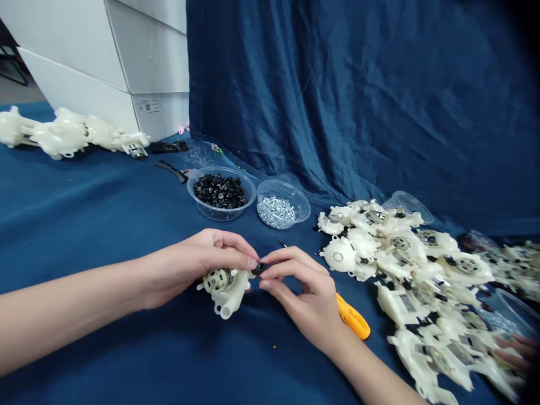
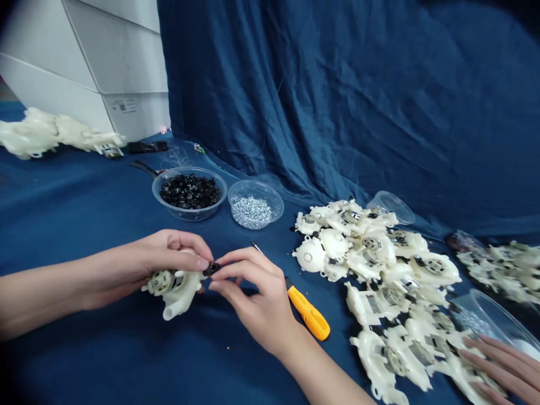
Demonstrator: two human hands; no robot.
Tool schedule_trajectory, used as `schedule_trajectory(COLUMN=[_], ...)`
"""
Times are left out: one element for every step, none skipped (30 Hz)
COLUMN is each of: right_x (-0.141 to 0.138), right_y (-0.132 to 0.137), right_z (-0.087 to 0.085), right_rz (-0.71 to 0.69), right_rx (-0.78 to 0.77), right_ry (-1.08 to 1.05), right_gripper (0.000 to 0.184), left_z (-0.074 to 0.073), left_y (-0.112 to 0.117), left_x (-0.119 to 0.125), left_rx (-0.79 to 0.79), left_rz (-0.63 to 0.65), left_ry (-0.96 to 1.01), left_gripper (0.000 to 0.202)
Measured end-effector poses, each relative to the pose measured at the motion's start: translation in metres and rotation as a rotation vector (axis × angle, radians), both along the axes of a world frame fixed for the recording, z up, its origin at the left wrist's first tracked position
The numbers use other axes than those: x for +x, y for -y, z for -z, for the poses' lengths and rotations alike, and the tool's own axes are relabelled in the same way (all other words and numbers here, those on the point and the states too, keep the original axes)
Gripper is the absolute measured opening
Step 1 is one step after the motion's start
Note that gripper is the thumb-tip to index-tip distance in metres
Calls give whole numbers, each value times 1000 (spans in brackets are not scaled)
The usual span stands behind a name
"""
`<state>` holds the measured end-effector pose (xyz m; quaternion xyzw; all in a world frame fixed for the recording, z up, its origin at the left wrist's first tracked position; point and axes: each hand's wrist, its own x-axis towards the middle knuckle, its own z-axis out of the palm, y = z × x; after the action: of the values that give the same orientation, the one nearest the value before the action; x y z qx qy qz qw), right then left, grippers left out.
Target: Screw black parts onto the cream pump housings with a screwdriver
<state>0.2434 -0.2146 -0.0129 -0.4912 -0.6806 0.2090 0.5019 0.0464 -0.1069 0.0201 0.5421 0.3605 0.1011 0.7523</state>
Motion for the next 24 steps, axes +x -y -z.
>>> schedule_trajectory(right_x=[-2, -3, -4, -5, -6, -6, -7, -7, -8, -8, -8, -9, -9, -9, -9, -9, -9, -10, -10, -11, -11, -12, -12, -12], right_y=[0, 1, 1, 1, 2, 2, 2, 2, 3, 3, 3, 3, 3, 3, 3, 3, 3, 2, 2, 1, 1, 0, 0, 0], right_z=[0, 0, 0, 1, 1, 2, 2, 3, 4, 4, 5, 5, 5, 4, 4, 3, 2, 2, 1, 1, 2, 2, 2, 3], right_rz=[16, 39, 65, 90, 110, 125, 134, 137, 139, 138, 139, 144, 152, 163, 177, 186, 193, 192, 188, 184, 179, 176, 175, 178], right_rx=[-16, -35, -58, -82, -103, -122, -141, -163, -184, -204, -222, -233, -237, -233, -226, -224, -228, -242, -261, -282, -296, -301, -296, -283], right_ry=[-12, -36, -69, -105, -140, -169, -190, -205, -215, -220, -222, -219, -215, -213, -218, -232, -256, -290, -328, -365, -395, -415, -422, -418], right_gripper=[2, 1, 1, 3, 4, 4, 4, 4, 5, 6, 7, 7, 7, 7, 6, 6, 6, 6, 7, 8, 9, 10, 10, 9], left_z=[0, -1, -1, -2, -3, -3, -4, -4, -4, -3, -2, 0, 1, 3, 5, 6, 7, 8, 9, 10, 10, 10, 10, 10], left_y=[0, 1, 1, 2, 2, 2, 3, 3, 4, 4, 4, 4, 4, 3, 3, 3, 2, 2, 3, 3, 4, 5, 6, 7], left_x=[1, 1, 2, 3, 4, 5, 5, 6, 7, 8, 8, 8, 8, 8, 8, 8, 8, 9, 9, 10, 10, 11, 11, 11], left_rx=[31, 57, 86, 112, 132, 144, 153, 160, 169, 179, 191, 202, 206, 202, 193, 180, 164, 145, 128, 114, 105, 102, 106, 116], left_rz=[-15, -30, -47, -61, -68, -70, -68, -62, -57, -54, -51, -48, -46, -46, -47, -44, -40, -28, -14, 1, 16, 29, 42, 55], left_ry=[-9, -21, -39, -59, -77, -90, -99, -106, -113, -119, -125, -125, -116, -99, -79, -58, -42, -36, -35, -35, -35, -37, -41, -48], left_gripper=[26, 25, 23, 22, 21, 20, 19, 19, 19, 19, 19, 20, 22, 25, 28, 32, 36, 40, 42, 43, 44, 44, 43, 43])
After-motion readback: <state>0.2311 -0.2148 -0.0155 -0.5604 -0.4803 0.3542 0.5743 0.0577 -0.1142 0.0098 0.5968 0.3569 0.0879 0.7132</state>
